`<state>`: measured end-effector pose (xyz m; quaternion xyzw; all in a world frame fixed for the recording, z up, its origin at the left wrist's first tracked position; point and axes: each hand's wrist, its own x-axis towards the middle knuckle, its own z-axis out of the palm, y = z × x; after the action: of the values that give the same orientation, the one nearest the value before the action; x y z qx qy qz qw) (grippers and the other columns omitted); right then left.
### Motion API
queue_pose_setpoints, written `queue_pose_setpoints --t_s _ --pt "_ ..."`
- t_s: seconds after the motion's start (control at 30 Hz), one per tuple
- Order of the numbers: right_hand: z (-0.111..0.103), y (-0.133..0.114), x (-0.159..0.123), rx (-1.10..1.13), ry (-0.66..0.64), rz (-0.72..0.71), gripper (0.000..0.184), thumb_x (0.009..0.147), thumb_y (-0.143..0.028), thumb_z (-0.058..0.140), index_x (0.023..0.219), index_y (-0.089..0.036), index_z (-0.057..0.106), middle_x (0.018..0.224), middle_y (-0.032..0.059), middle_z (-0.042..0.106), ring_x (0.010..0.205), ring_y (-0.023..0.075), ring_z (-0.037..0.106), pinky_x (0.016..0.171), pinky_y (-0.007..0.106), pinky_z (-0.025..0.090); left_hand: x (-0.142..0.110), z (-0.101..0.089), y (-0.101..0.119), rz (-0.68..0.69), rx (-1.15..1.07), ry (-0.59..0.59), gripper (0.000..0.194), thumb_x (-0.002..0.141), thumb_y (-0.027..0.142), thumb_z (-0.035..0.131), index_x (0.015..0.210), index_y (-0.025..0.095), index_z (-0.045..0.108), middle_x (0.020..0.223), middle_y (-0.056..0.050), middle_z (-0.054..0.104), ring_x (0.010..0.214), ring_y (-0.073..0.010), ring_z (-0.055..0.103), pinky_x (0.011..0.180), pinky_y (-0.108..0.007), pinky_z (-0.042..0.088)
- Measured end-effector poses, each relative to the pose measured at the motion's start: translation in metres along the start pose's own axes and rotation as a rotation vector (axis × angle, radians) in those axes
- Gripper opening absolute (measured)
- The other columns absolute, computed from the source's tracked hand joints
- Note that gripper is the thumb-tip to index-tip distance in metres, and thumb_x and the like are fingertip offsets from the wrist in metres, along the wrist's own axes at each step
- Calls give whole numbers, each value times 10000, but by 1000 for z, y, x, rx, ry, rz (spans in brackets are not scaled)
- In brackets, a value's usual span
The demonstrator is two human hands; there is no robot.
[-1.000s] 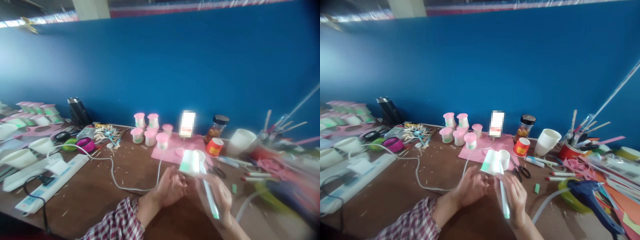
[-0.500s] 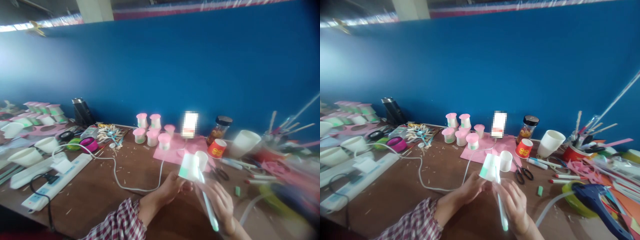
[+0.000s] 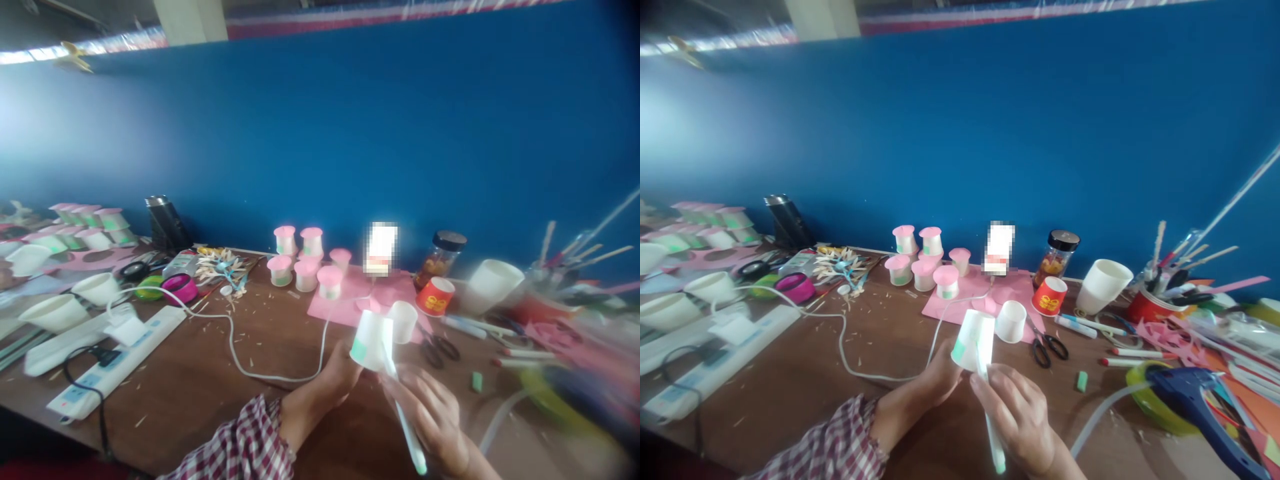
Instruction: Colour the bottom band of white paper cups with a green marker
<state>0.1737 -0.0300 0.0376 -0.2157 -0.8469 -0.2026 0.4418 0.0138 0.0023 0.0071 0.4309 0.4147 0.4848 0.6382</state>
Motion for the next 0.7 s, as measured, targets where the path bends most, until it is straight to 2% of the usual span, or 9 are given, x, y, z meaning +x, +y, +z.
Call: queue_pose_setpoints --t_s 0.17,0.3,0.47,0.6,0.7 --pt "4 0 -5 97 -13 51 247 920 -97 465 1113 -117 619 873 104 736 839 215 704 678 336 589 1 1 1 6 -19 53 202 696 220 610 516 157 544 460 25 498 467 -93 425 512 -253 346" --pt "9 -3 -9 252 65 177 321 863 -59 533 1172 -137 577 891 102 720 827 217 693 657 343 585 1 1 1 -36 -30 61 214 713 287 619 556 146 585 482 -6 548 457 -113 466 500 -264 359" --pt "7 -6 -6 167 242 423 277 826 -78 591 1087 -171 610 825 77 705 730 220 688 605 337 575 1 0 2 -83 -44 53 214 720 334 645 687 123 656 592 -60 647 509 -141 543 538 -284 404" --pt "1 -8 3 161 227 521 175 845 -118 572 1002 -170 630 800 77 691 698 218 677 583 340 568 4 -1 -1 -97 -74 51 231 710 361 668 733 132 652 629 -60 657 553 -157 566 568 -304 434" --pt "-2 -12 10 239 209 562 137 832 -87 554 917 -178 613 720 46 663 614 179 651 538 298 548 6 -2 -4 -105 -79 35 181 700 310 673 675 135 632 572 -39 625 538 -148 553 561 -293 423"
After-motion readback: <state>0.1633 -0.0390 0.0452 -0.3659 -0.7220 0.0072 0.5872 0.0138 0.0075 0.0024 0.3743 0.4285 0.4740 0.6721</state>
